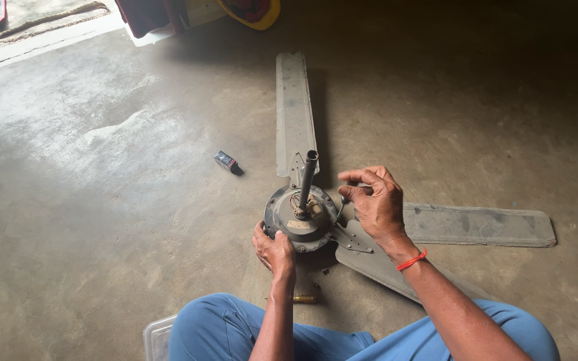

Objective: The person sits on the floor and uses a screwdriver to remove screws from the central hub of a ceiling fan. They detach each blade one by one and set them aside, leaving the fan hub and mounting rod exposed.

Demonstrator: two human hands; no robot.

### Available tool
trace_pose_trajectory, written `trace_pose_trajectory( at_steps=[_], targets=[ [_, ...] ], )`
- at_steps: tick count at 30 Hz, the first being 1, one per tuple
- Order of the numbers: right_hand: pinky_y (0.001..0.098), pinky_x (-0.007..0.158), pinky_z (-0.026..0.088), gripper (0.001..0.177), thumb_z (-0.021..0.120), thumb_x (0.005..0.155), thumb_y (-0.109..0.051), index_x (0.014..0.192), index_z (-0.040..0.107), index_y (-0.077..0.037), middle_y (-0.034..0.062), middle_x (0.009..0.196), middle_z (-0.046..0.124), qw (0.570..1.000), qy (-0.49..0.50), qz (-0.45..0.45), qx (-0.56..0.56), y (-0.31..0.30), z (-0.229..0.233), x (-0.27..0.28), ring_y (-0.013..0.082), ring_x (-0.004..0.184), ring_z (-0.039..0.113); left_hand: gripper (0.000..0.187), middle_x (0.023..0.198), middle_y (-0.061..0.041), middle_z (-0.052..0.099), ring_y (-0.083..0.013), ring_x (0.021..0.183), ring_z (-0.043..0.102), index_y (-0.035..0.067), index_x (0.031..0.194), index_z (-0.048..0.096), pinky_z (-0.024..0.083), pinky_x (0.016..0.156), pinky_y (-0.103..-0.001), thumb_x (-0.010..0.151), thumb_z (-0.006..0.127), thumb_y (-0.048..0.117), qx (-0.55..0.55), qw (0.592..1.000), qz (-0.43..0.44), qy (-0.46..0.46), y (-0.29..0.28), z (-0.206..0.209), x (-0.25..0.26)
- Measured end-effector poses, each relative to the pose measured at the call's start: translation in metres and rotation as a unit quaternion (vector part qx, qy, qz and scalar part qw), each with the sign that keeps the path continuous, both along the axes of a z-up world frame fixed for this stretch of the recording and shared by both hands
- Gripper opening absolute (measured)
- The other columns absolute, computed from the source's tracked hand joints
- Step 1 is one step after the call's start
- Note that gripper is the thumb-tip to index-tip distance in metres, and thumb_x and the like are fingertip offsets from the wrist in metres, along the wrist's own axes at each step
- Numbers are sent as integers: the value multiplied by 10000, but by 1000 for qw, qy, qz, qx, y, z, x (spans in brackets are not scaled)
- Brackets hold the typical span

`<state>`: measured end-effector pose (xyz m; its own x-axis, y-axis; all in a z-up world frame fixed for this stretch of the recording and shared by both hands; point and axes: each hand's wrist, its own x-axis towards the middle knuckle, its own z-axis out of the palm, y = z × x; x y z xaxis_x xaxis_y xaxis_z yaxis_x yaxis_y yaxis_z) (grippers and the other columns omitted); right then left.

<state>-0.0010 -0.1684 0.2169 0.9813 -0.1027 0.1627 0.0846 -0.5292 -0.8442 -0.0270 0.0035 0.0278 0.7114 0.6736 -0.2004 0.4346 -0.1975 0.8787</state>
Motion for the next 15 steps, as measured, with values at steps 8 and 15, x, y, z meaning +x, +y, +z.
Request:
trace_pose_trajectory(
  at_steps=[8,15],
  targets=[
    [252,793,611,273,696,887,9,1087,778,-157,-35,1084,757,994,-68,68,-44,-6,4,-4,104,916,739,618,1253,-184,569,-332,1155,580,66,1387,460,443,1003,-466,796,636,98,-5,999,22,-27,-5,6,-9],
    [252,705,602,173,781,839,-32,975,795,-138,7,966,746,997,-63,27,-43,-5,8,-4,98,789,715,677,1254,-169,553,-340,1227,497,71,1396,405,329,1092,-494,758,630,101,-3,999,35,-27,-11,16,-16]
  ],
)
